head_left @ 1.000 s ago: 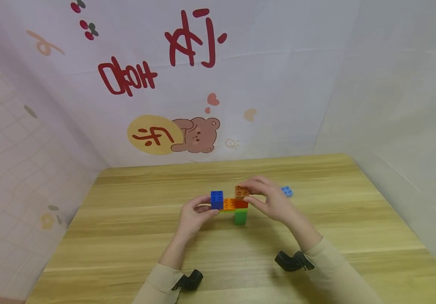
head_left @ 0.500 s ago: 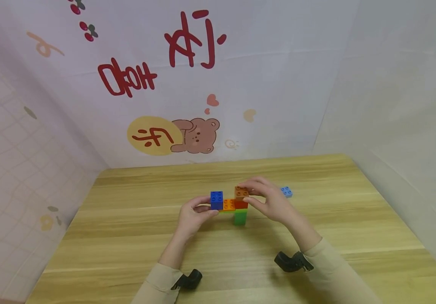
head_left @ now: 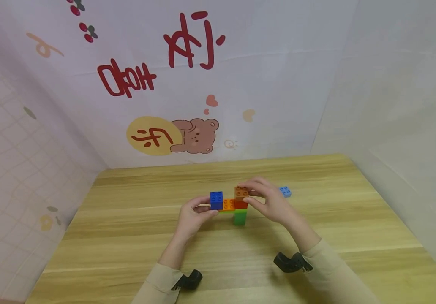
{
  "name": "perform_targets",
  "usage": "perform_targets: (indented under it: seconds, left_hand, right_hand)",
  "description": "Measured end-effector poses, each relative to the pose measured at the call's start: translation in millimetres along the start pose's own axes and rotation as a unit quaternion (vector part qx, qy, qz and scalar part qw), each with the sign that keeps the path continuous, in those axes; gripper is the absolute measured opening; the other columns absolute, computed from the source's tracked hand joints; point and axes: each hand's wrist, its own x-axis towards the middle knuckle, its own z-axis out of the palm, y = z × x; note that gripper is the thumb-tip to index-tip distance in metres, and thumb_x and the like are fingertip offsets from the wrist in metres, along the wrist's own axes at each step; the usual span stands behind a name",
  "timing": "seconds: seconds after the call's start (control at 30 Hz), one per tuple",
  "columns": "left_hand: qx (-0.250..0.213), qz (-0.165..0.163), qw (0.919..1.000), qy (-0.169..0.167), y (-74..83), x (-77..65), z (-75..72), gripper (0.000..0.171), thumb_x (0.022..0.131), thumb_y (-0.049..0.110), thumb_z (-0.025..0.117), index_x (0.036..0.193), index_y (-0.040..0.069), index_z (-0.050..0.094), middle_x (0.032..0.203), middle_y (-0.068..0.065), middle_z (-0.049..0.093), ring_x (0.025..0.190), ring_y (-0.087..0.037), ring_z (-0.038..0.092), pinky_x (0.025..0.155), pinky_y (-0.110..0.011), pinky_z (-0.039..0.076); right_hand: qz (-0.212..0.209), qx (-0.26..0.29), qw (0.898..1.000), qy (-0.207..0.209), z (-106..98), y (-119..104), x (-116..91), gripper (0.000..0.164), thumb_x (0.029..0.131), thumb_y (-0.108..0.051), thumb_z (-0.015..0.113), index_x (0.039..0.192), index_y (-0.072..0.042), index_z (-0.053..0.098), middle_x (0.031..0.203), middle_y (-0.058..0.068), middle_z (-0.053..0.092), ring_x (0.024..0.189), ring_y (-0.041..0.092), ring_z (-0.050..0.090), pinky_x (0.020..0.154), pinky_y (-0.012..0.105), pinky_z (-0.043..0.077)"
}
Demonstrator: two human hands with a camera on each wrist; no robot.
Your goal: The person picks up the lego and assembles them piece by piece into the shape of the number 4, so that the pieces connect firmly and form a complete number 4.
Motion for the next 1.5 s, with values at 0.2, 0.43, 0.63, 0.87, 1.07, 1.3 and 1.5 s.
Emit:
perform_targets:
  seconds: [0.2, 0.43, 0.63, 0.87, 1.07, 1.3, 1.5]
  left_hand:
    - [0.005, 0.003, 1.0, 0.004, -0.9, 0.0, -0.6, 0.037, 0.078, -0.012, 0.077, 0.114, -0.007, 0.069, 0.109, -0.017, 0.068, 0.09, -0.027, 0.069, 0.074, -0.028, 0.058]
    - [0.012, 0.013, 0.9998, -0.005, -1.7, 0.9, -1.1, 0.037, 0.079, -0.011, 0.077, 0.115, -0.007, 0.068, 0.111, -0.018, 0.067, 0.093, -0.029, 0.069, 0.076, -0.028, 0.058]
    - [0.016, 0.016, 0.9997, -0.005, -3.1, 1.5, -1.0, 0.037, 0.08, -0.009, 0.077, 0.115, -0.008, 0.067, 0.111, -0.018, 0.067, 0.094, -0.031, 0.068, 0.076, -0.028, 0.058]
    - [0.0, 0.014, 0.9999, -0.005, -4.0, 2.9, -1.1, 0.037, 0.079, -0.012, 0.077, 0.114, -0.007, 0.069, 0.108, -0.017, 0.068, 0.093, -0.034, 0.068, 0.074, -0.027, 0.058]
    - [0.003, 0.017, 0.9998, -0.004, -4.0, 2.4, -1.2, 0.037, 0.079, -0.011, 0.077, 0.114, -0.007, 0.068, 0.108, -0.017, 0.068, 0.092, -0.033, 0.068, 0.074, -0.027, 0.058]
    - [0.003, 0.016, 0.9999, 0.0, -2.4, 1.7, -0.4, 0.038, 0.078, -0.011, 0.078, 0.115, -0.007, 0.068, 0.109, -0.016, 0.068, 0.092, -0.032, 0.069, 0.073, -0.027, 0.058]
    - [0.006, 0.02, 0.9998, -0.002, -1.4, 1.4, -0.9, 0.037, 0.077, -0.01, 0.078, 0.113, -0.007, 0.069, 0.107, -0.016, 0.068, 0.09, -0.032, 0.069, 0.073, -0.026, 0.058]
  right_hand:
    - [0.013, 0.013, 1.0, 0.007, 3, 1, -2, 0.04, 0.089, -0.001, 0.072, 0.128, -0.004, 0.064, 0.119, 0.009, 0.06, 0.105, 0.025, 0.062, 0.088, 0.035, 0.056]
    - [0.026, 0.038, 0.998, 0.037, 8, 5, -7, 0.044, 0.088, 0.004, 0.071, 0.13, -0.002, 0.062, 0.124, 0.011, 0.06, 0.108, 0.027, 0.061, 0.089, 0.042, 0.055]
    - [0.039, 0.06, 0.997, 0.044, 12, 6, -11, 0.048, 0.087, 0.01, 0.069, 0.133, 0.005, 0.057, 0.122, 0.016, 0.061, 0.103, 0.028, 0.061, 0.085, 0.052, 0.055]
    - [0.063, 0.067, 0.995, 0.031, -1, -11, -15, 0.048, 0.088, 0.011, 0.067, 0.134, 0.01, 0.053, 0.118, 0.022, 0.061, 0.104, 0.038, 0.061, 0.085, 0.055, 0.054]
    - [0.073, 0.053, 0.995, 0.044, -3, 20, -35, 0.05, 0.086, 0.011, 0.068, 0.134, 0.01, 0.053, 0.118, 0.026, 0.062, 0.103, 0.042, 0.06, 0.084, 0.059, 0.052]
    - [0.074, 0.003, 0.996, 0.056, -12, 56, -55, 0.054, 0.083, 0.008, 0.075, 0.134, 0.003, 0.057, 0.118, 0.022, 0.065, 0.104, 0.036, 0.062, 0.087, 0.049, 0.054]
    - [0.082, -0.034, 0.993, 0.078, -29, 62, -60, 0.054, 0.079, 0.01, 0.077, 0.129, 0.006, 0.059, 0.113, 0.023, 0.067, 0.101, 0.037, 0.062, 0.088, 0.032, 0.054]
